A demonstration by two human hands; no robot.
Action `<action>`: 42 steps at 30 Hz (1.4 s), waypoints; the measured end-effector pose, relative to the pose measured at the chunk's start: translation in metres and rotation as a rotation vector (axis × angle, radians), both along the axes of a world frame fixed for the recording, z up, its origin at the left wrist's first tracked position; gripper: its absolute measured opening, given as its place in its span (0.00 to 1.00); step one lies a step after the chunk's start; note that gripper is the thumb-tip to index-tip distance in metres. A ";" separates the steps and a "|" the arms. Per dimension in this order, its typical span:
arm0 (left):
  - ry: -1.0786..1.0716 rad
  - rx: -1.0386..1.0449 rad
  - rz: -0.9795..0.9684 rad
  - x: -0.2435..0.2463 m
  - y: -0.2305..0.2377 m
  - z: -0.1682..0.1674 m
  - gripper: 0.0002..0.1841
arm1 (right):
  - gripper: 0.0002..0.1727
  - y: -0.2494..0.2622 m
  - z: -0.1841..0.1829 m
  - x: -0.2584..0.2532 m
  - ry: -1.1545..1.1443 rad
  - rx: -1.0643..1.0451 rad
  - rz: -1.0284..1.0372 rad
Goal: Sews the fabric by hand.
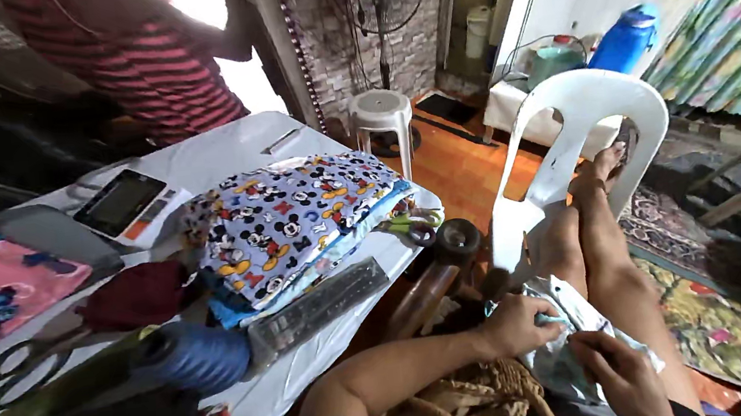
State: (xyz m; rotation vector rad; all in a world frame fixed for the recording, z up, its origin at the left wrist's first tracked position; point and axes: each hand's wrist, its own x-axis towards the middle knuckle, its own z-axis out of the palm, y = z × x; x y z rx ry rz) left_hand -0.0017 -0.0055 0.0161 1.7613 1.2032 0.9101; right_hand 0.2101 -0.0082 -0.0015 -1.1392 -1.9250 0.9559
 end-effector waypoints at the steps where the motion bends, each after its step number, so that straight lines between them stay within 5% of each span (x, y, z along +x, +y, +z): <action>1: -0.001 0.005 -0.002 0.000 0.000 -0.001 0.12 | 0.11 -0.001 0.000 0.000 -0.001 0.000 -0.006; 42: 0.021 0.029 -0.019 0.001 0.000 -0.006 0.11 | 0.10 -0.002 -0.007 0.001 0.037 -0.014 0.003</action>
